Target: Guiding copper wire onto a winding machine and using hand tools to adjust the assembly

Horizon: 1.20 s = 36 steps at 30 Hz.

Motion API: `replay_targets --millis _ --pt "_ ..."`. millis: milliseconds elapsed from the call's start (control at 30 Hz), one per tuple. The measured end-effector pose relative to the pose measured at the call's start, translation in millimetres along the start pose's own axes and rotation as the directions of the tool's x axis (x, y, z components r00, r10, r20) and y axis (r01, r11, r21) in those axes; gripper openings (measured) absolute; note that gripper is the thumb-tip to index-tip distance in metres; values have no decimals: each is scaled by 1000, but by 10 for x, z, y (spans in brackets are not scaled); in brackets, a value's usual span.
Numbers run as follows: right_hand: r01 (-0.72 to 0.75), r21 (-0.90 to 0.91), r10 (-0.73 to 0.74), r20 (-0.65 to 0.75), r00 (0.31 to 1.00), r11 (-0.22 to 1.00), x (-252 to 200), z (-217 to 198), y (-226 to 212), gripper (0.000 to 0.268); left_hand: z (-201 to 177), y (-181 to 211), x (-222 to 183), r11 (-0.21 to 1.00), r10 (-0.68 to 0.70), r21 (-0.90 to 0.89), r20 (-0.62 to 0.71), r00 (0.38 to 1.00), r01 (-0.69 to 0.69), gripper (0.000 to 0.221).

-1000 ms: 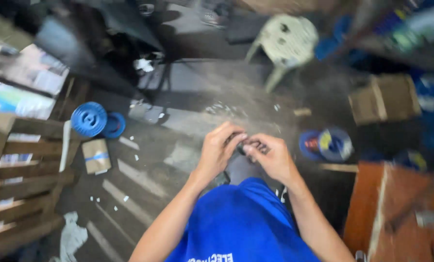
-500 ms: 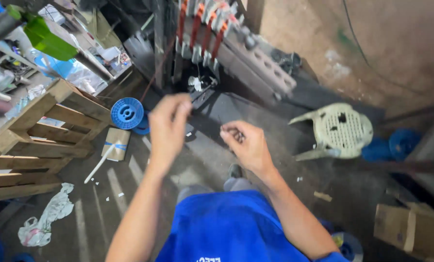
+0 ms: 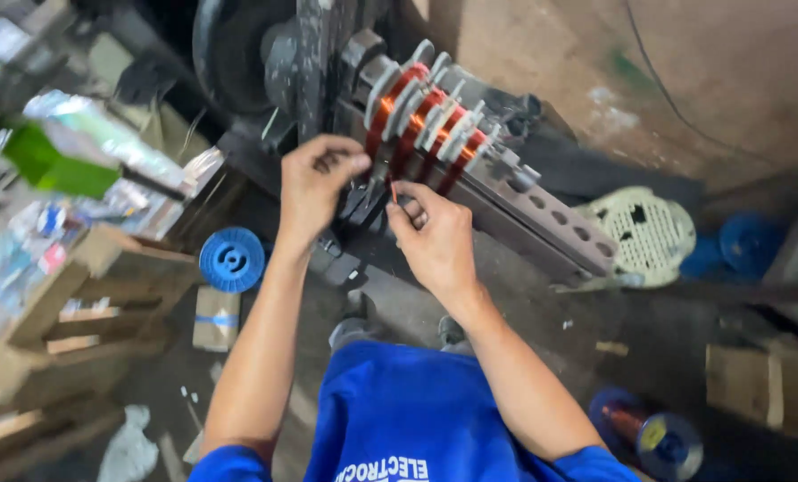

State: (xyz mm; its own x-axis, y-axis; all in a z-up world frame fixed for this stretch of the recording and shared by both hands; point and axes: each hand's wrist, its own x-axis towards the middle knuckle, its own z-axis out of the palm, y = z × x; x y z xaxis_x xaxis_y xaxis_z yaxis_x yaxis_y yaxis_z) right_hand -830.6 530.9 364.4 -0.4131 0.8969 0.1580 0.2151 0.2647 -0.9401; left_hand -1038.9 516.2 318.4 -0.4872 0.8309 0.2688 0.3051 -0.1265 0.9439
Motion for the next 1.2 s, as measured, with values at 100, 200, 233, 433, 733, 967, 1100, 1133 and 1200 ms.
replay_targets --millis 100,200,233,433,733,967,1100,1133,1200 --pt "-8 -111 -2 -98 995 994 120 249 -51 23 -28 -303 111 986 -64 -148 115 991 81 24" --pt "10 -280 -55 -153 987 960 205 427 -126 24 -60 -481 184 902 -103 -381 268 958 203 24" --pt "-9 -292 -44 -175 984 957 259 476 -179 24 -75 -427 253 896 -101 -389 293 951 215 24" --pt "36 -514 -132 -152 980 857 323 635 -367 19 -208 -188 289 843 -75 -431 497 865 321 36" --pt "-174 -359 100 -216 971 917 275 787 -560 18 46 -364 -26 820 566 -68 -57 823 -569 25" --pt "-218 -282 120 -327 937 934 330 806 -463 21 -101 -207 75 844 473 -277 -17 881 -459 24" --pt "-259 -1 239 -379 894 966 328 843 -319 17 -152 -182 93 854 354 -426 59 933 -297 22" --pt "-259 5 241 -384 891 966 326 857 -328 17 -168 -165 95 855 357 -426 66 932 -298 22" --pt "-223 -4 204 -393 897 975 301 865 -342 15 -179 -127 82 872 310 -425 102 945 -241 21"
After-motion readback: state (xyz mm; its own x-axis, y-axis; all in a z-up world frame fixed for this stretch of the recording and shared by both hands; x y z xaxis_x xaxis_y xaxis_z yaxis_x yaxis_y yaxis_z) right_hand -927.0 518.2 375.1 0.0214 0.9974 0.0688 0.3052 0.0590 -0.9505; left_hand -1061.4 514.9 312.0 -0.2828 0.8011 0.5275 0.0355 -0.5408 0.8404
